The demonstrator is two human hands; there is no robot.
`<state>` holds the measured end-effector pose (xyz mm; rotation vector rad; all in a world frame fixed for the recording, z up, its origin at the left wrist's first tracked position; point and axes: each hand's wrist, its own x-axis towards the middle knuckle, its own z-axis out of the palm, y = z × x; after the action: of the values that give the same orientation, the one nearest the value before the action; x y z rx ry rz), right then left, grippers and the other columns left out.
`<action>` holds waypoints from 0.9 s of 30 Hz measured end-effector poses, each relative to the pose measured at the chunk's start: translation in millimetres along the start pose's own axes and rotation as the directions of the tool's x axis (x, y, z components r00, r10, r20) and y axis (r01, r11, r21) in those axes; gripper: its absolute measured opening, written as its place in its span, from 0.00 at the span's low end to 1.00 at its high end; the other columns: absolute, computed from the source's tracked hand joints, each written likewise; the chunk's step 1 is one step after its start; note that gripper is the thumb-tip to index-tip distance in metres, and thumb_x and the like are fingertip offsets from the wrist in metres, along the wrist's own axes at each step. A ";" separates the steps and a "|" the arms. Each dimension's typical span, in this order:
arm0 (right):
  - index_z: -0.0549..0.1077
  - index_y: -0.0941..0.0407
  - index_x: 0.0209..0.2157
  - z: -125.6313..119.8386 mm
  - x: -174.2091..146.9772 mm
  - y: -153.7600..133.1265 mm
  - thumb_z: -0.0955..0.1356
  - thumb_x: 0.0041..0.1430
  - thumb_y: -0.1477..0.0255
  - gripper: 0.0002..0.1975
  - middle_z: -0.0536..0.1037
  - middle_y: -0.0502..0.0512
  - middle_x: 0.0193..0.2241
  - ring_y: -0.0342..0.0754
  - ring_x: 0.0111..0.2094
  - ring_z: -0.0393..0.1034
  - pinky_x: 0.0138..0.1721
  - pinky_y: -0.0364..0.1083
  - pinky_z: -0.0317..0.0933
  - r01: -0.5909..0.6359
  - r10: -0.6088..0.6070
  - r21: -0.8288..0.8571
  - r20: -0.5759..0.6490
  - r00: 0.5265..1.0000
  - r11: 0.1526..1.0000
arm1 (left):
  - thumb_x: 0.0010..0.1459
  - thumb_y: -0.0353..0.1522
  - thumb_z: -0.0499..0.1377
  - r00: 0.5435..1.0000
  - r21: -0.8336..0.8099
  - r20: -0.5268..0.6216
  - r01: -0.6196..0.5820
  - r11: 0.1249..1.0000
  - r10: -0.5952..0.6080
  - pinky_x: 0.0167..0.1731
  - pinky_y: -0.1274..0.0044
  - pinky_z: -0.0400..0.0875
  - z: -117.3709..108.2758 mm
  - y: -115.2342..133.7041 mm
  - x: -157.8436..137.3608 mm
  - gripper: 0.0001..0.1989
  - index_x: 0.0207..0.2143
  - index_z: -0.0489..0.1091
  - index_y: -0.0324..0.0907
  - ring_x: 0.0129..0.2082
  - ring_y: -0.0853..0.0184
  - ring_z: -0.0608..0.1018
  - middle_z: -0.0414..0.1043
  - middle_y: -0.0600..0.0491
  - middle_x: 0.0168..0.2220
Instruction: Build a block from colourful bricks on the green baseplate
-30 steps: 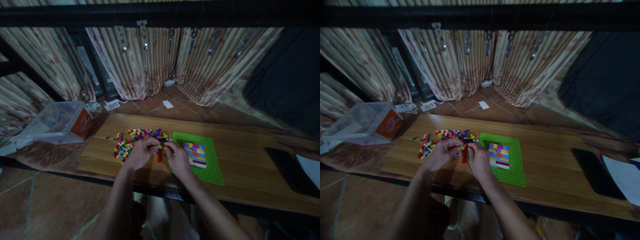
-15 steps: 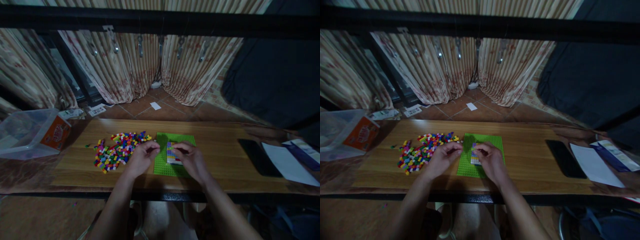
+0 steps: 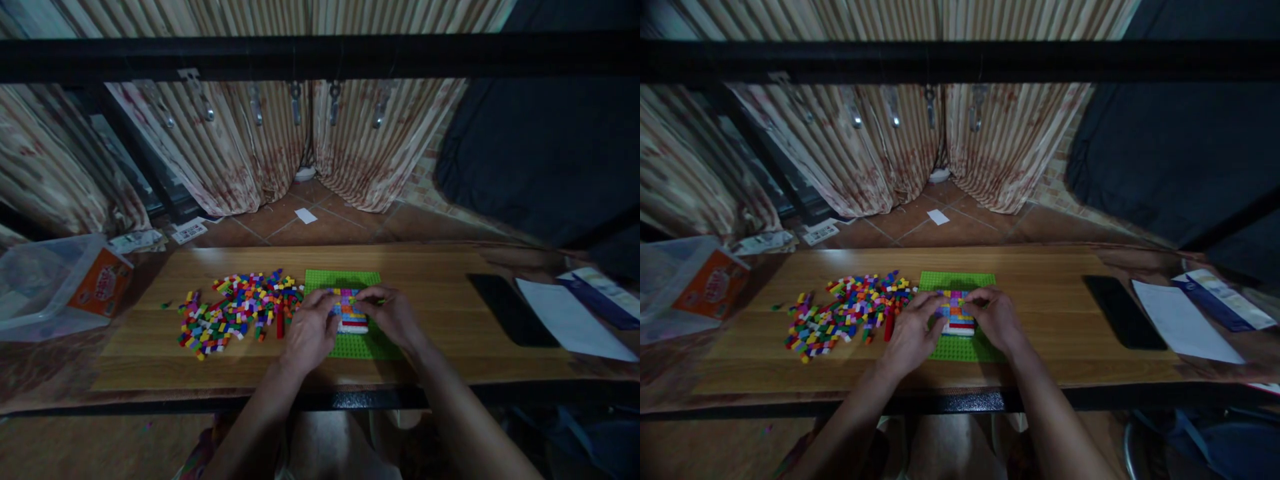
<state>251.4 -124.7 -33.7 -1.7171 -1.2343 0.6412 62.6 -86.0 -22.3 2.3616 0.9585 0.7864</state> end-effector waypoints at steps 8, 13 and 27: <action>0.75 0.57 0.23 0.6 -1.1 -8.6 0.73 0.43 0.61 0.12 0.77 0.51 0.22 0.45 0.25 0.69 0.30 0.46 0.62 -0.104 0.102 0.101 0.019 0.995 0.989 | 0.63 0.29 0.51 0.992 0.178 0.112 -0.074 0.981 0.054 0.54 0.66 0.69 4.2 4.3 -2.4 0.21 0.58 0.63 0.48 0.53 0.60 0.69 0.64 0.47 0.54; 0.78 0.57 0.25 0.3 -1.3 -7.9 0.72 0.44 0.58 0.15 0.78 0.52 0.23 0.46 0.25 0.70 0.29 0.46 0.62 -0.109 0.107 0.068 0.041 0.993 0.992 | 0.65 0.31 0.48 0.985 0.299 0.167 -0.094 0.950 0.045 0.47 0.68 0.72 5.7 12.0 -3.3 0.20 0.58 0.64 0.49 0.48 0.60 0.69 0.65 0.48 0.51; 0.79 0.55 0.23 -4.7 -0.1 -10.8 0.69 0.43 0.56 0.16 0.79 0.54 0.22 0.51 0.26 0.72 0.29 0.47 0.63 -0.174 0.178 -0.065 0.059 0.982 0.983 | 0.63 0.28 0.48 0.984 0.317 0.177 -0.038 0.948 -0.019 0.45 0.68 0.72 11.9 22.9 -4.0 0.20 0.57 0.62 0.44 0.49 0.59 0.67 0.64 0.46 0.51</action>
<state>250.2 -125.5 -22.1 -1.8835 -1.1642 0.7766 78.7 -106.1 -18.4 2.6597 1.0643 0.4371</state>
